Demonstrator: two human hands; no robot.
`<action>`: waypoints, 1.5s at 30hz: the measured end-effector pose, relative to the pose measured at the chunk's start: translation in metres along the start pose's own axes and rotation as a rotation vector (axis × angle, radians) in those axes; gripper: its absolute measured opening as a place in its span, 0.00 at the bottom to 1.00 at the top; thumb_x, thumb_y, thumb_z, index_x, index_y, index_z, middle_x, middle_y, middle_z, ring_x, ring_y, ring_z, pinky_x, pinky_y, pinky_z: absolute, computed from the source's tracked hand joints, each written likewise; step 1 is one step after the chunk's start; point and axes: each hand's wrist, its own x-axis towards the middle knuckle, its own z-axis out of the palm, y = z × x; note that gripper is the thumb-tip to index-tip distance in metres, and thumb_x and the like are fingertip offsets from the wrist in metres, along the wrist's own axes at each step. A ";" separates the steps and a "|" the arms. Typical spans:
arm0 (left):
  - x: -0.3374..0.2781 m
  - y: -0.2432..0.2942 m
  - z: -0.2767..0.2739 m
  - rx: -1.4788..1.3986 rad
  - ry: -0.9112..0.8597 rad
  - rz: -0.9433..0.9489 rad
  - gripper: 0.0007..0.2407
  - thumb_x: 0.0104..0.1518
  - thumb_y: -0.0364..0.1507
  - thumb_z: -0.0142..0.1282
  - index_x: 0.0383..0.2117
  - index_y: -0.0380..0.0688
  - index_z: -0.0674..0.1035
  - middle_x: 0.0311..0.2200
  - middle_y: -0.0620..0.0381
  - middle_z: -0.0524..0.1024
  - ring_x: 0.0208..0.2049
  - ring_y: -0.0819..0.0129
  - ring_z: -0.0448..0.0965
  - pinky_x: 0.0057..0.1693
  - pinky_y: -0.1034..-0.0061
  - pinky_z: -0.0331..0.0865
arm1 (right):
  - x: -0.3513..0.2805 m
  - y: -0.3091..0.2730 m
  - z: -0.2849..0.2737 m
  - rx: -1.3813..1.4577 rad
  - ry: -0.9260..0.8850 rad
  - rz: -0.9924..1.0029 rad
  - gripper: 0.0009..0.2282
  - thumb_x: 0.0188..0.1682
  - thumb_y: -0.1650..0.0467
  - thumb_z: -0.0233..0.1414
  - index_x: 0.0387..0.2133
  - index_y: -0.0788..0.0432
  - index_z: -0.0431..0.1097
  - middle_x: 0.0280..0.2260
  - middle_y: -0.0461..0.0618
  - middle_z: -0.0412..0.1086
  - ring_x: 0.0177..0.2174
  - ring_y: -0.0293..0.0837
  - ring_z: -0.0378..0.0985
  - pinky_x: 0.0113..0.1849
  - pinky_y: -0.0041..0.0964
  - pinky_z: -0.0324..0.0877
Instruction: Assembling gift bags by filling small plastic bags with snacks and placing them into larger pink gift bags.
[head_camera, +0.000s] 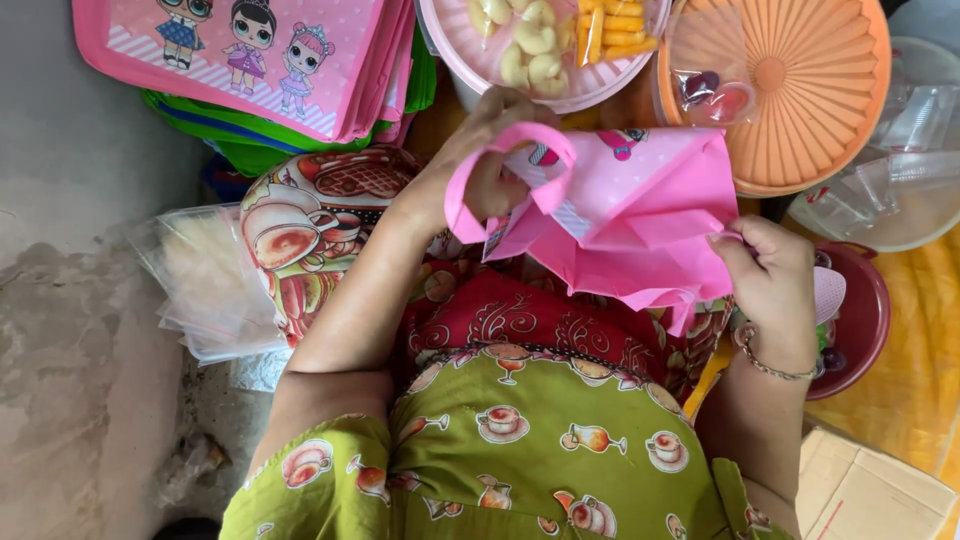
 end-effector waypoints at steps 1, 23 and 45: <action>0.001 0.011 -0.004 -0.083 -0.075 0.118 0.14 0.41 0.27 0.49 0.37 0.46 0.70 0.41 0.56 0.67 0.49 0.55 0.58 0.52 0.64 0.57 | -0.004 -0.002 -0.005 0.105 -0.056 -0.045 0.02 0.43 0.79 0.47 0.22 0.66 0.63 0.22 0.46 0.60 0.24 0.36 0.58 0.28 0.28 0.54; 0.018 0.011 0.052 0.175 0.164 -0.076 0.01 0.45 0.22 0.45 0.22 0.40 0.67 0.15 0.50 0.70 0.15 0.57 0.69 0.24 0.67 0.59 | -0.001 -0.051 -0.015 -0.285 0.419 -0.409 0.07 0.47 0.80 0.50 0.37 0.76 0.64 0.36 0.66 0.62 0.38 0.60 0.66 0.42 0.46 0.61; 0.030 0.012 0.047 0.323 0.265 -0.449 0.07 0.43 0.21 0.43 0.29 0.38 0.67 0.13 0.49 0.71 0.15 0.56 0.73 0.17 0.65 0.64 | -0.039 -0.053 -0.023 -0.410 -0.522 -0.123 0.18 0.34 0.62 0.52 0.34 0.61 0.68 0.35 0.54 0.69 0.36 0.47 0.71 0.43 0.39 0.61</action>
